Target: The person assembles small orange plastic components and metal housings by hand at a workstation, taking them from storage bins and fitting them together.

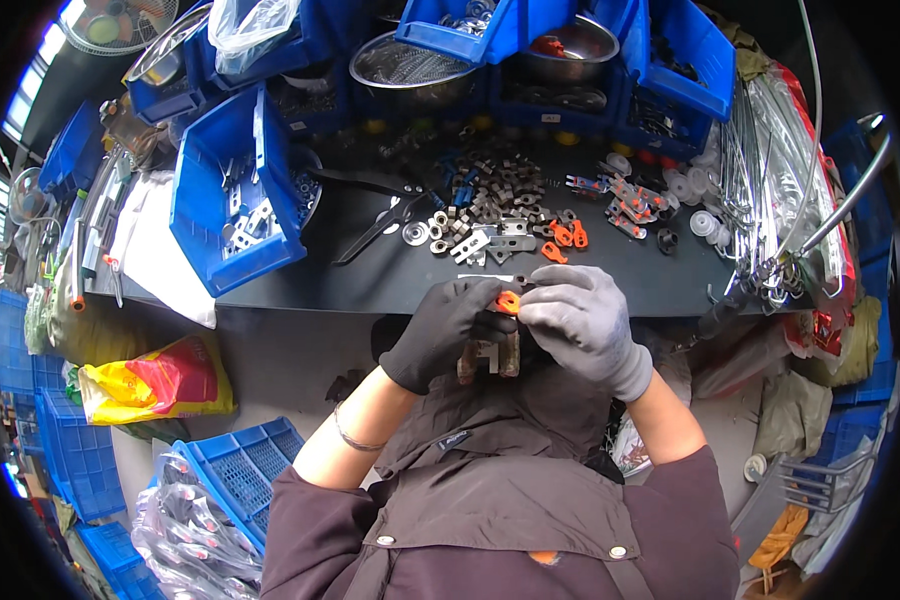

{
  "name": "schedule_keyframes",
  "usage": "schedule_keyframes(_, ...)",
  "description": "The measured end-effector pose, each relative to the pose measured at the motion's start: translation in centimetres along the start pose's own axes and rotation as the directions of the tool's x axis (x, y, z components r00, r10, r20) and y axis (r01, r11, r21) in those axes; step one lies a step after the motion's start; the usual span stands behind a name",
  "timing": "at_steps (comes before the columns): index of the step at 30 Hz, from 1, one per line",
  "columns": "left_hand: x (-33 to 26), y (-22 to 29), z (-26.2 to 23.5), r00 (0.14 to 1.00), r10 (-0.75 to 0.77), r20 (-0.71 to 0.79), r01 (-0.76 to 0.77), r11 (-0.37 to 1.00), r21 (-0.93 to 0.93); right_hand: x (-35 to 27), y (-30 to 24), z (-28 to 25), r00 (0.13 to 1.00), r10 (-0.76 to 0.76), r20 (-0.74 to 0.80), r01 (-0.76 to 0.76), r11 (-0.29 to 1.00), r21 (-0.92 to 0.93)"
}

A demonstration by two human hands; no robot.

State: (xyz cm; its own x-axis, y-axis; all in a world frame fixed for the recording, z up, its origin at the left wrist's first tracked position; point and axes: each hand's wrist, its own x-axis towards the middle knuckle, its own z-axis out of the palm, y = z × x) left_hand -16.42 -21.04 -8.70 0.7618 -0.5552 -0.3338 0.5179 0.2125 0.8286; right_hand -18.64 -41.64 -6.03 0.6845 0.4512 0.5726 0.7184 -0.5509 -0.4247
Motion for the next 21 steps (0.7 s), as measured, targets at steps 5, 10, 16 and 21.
schedule_keyframes(5,-0.3,-0.3,0.1,1.000,0.016,0.012,-0.017,0.990,0.141,0.1,-0.3,-0.3,0.982,-0.127,0.137,0.146,0.979,-0.142)
schedule_keyframes(10,-0.6,-0.7,0.0,0.997,0.066,0.046,-0.069,0.994,0.081,-0.5,-0.1,0.2,0.979,-0.148,0.139,0.165,0.979,-0.122)
schedule_keyframes(16,-0.6,-0.8,0.0,0.997,0.047,0.064,-0.054,0.992,0.116,-1.1,-1.0,0.9,0.976,0.218,0.010,-0.217,0.967,0.132)
schedule_keyframes(21,-0.3,-0.9,-0.4,0.998,-0.002,0.065,-0.011,0.981,0.192,-1.6,-0.6,1.0,0.988,0.149,0.030,-0.149,0.989,-0.005)
